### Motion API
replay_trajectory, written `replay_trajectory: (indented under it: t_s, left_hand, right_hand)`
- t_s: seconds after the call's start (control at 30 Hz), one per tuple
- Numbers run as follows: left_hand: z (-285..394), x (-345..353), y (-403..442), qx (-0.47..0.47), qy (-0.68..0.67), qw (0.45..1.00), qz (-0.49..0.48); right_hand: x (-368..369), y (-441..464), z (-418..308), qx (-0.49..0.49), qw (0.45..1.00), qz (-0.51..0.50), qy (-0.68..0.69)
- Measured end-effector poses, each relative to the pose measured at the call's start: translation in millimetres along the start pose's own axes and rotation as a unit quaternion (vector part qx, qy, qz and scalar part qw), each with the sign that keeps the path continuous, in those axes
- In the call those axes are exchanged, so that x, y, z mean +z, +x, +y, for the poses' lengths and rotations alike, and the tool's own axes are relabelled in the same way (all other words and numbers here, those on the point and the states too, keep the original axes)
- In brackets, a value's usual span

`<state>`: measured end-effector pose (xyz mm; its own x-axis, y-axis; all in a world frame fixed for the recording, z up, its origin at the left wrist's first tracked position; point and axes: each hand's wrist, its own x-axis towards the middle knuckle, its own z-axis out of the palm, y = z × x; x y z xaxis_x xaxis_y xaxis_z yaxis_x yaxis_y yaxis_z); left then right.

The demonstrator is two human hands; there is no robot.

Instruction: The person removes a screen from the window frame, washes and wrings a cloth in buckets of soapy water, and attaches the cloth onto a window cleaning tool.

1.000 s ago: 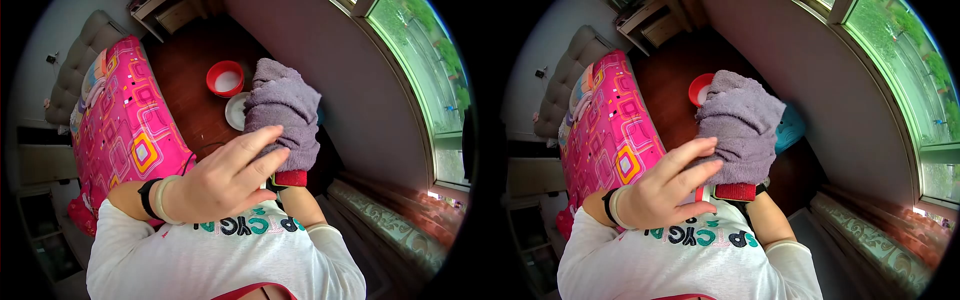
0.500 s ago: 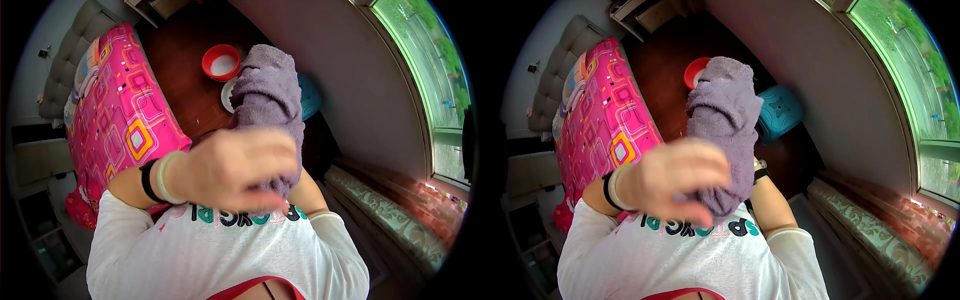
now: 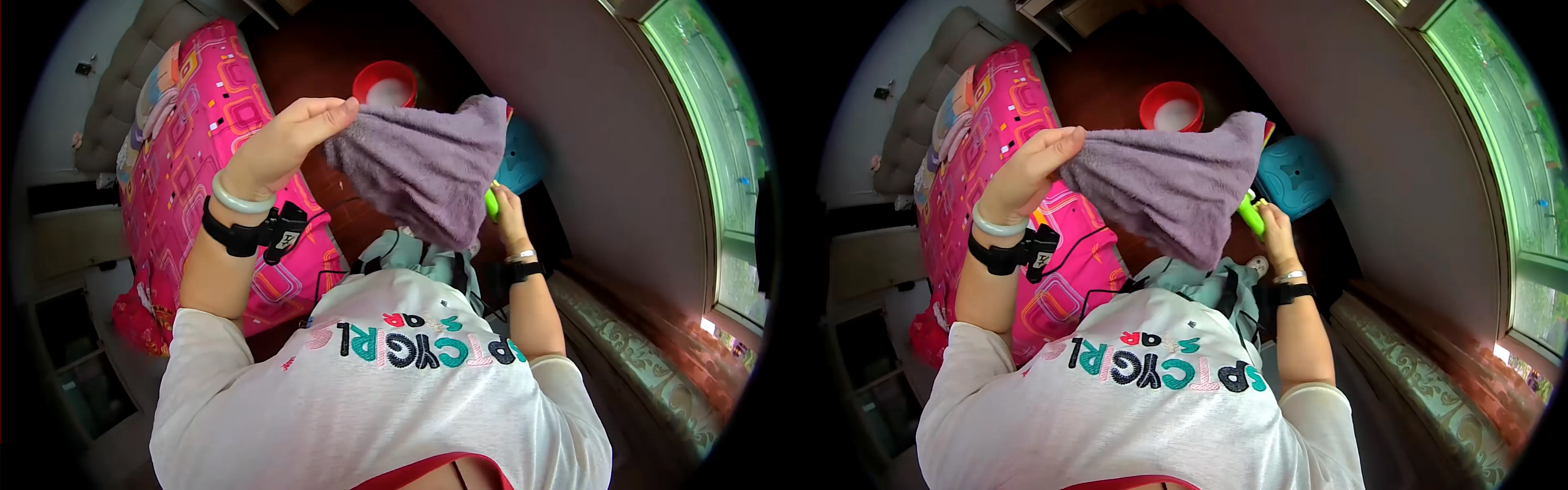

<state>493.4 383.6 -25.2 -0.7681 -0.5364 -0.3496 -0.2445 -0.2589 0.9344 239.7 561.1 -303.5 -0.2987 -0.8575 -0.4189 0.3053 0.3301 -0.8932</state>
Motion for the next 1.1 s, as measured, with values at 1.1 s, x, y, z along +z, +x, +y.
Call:
replay_trajectory:
  t_s: [1.1]
  left_hand:
    - [-112.4,-144.6,79.8,-0.157,-0.281,0.908,0.266]
  right_hand:
    - [-130.8,296.6,156.3,0.202,0.843,0.314,-0.387]
